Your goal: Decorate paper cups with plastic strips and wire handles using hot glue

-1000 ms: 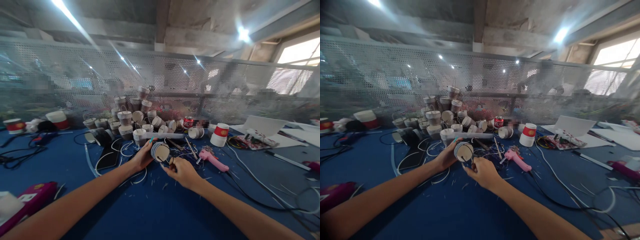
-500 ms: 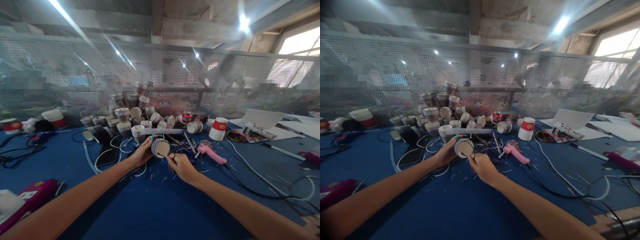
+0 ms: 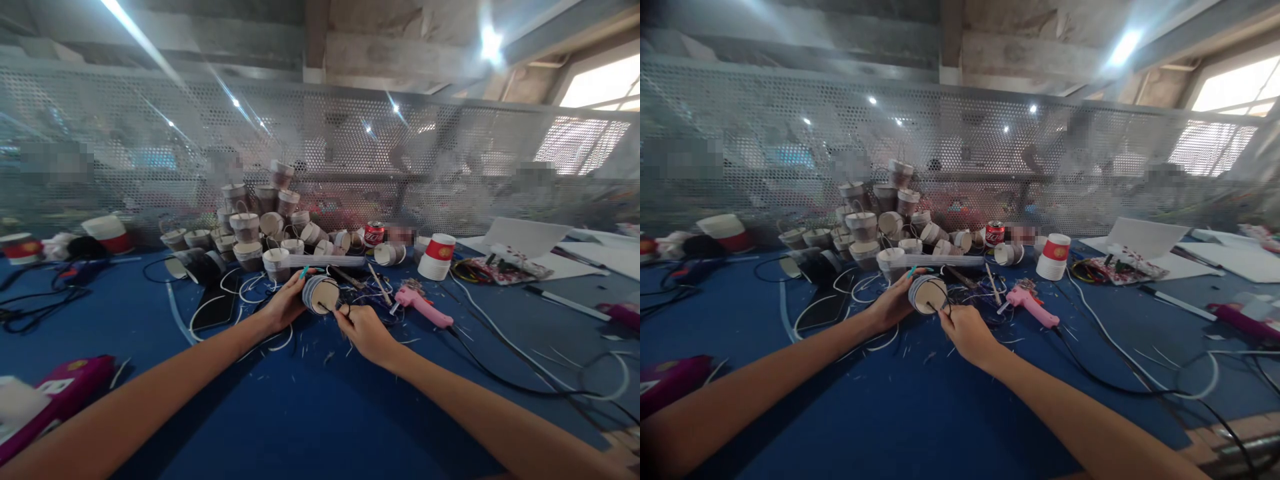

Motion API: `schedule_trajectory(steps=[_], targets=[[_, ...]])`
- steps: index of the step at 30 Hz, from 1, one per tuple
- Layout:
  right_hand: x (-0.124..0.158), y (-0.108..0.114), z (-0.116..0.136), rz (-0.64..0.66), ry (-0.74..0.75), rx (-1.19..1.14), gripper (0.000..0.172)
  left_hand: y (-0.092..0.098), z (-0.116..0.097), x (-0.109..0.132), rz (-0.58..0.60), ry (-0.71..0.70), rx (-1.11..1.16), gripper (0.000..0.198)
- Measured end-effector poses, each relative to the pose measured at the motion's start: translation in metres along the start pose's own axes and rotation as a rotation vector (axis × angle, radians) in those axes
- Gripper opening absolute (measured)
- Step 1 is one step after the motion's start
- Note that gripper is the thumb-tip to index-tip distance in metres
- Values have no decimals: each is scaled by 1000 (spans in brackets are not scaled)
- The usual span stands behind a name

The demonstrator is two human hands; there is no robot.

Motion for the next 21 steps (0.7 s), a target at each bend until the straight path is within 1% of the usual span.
schedule_trajectory(steps=[6,14,18,21], targets=[[1,-3,2,14,15,-49,35,1,2,1,-15,16,-5,29],[1,-7,-1,49,-50,-126,37,-1,1,0,-1,18,-12,31],[2,-5,1,68,-80,-116,38,-2,3,0,13,28,-36,33],[3,0,1,46,-112,-77,34,-1,5,1,21,43,-53,34]])
Point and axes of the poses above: each hand's wrist, its own x-axis away from the middle knuckle, its own y-axis out of the back of the hand, z = x × y, the point moved 10 cm from there along -x, towards the middle knuckle, and after that the axes turned 1 degree about -x, right-handed, at the moved point
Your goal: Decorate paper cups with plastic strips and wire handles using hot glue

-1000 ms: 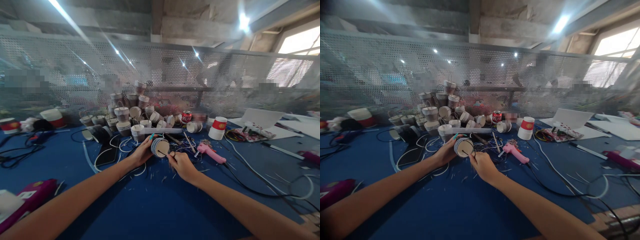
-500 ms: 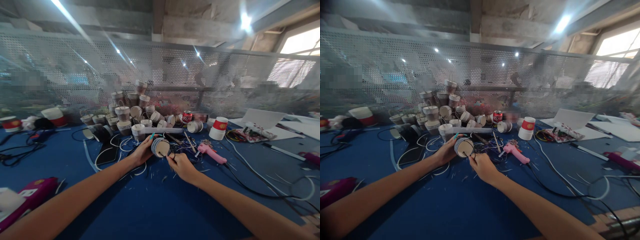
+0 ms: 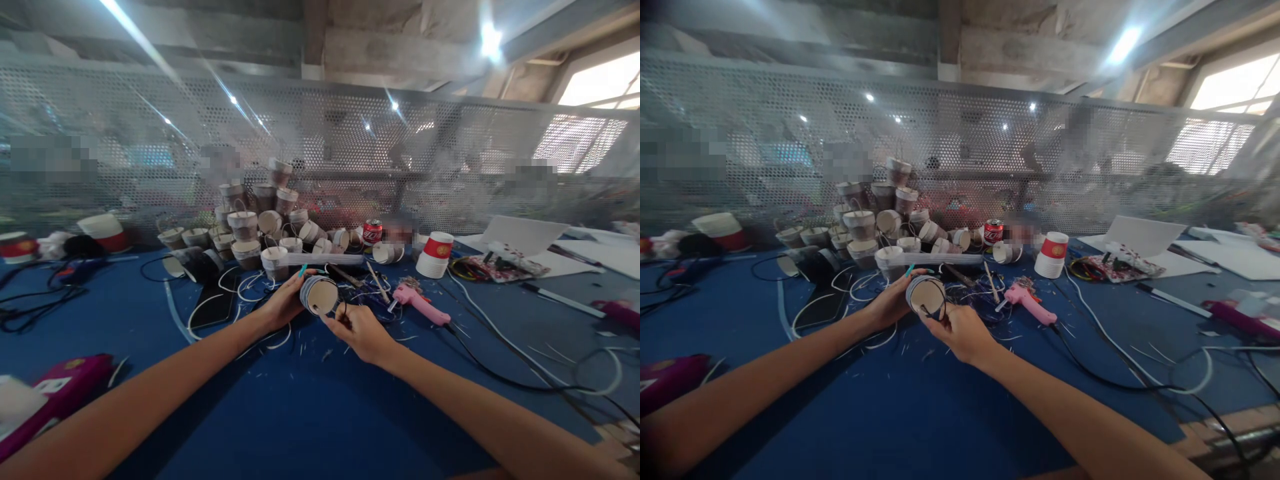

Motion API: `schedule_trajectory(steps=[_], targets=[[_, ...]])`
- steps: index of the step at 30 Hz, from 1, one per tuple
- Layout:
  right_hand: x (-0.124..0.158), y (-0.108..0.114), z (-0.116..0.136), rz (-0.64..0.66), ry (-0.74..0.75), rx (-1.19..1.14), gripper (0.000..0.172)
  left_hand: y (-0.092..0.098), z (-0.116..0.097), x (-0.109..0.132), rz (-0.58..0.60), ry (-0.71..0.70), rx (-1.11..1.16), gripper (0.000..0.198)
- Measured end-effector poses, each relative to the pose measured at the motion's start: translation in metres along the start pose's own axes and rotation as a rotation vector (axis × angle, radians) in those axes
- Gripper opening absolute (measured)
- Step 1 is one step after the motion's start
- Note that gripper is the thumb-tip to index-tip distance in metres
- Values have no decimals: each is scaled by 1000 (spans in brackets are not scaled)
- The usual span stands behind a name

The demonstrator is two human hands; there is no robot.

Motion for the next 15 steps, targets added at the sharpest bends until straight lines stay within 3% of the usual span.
schedule_trajectory(steps=[5,8,12,15], targets=[[2,4,3,-28,28,62,29,-1,0,-1,30,-13,23,35],[5,9,7,-40,91,36,29,7,4,-3,-21,13,42,29],[11,29,13,-163,227,-57,33,18,14,-6,-94,91,112,36],[13,40,6,-248,197,-106,31,12,17,-7,-27,121,145,44]])
Point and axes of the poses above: each hand's wrist, its own x-axis away from the middle knuckle, its own y-axis out of the back of the hand, z = x × y, the point moved 10 cm from there along -x, towards the middle knuckle, and after that the axes turned 1 degree about -x, right-handed, at the moved point
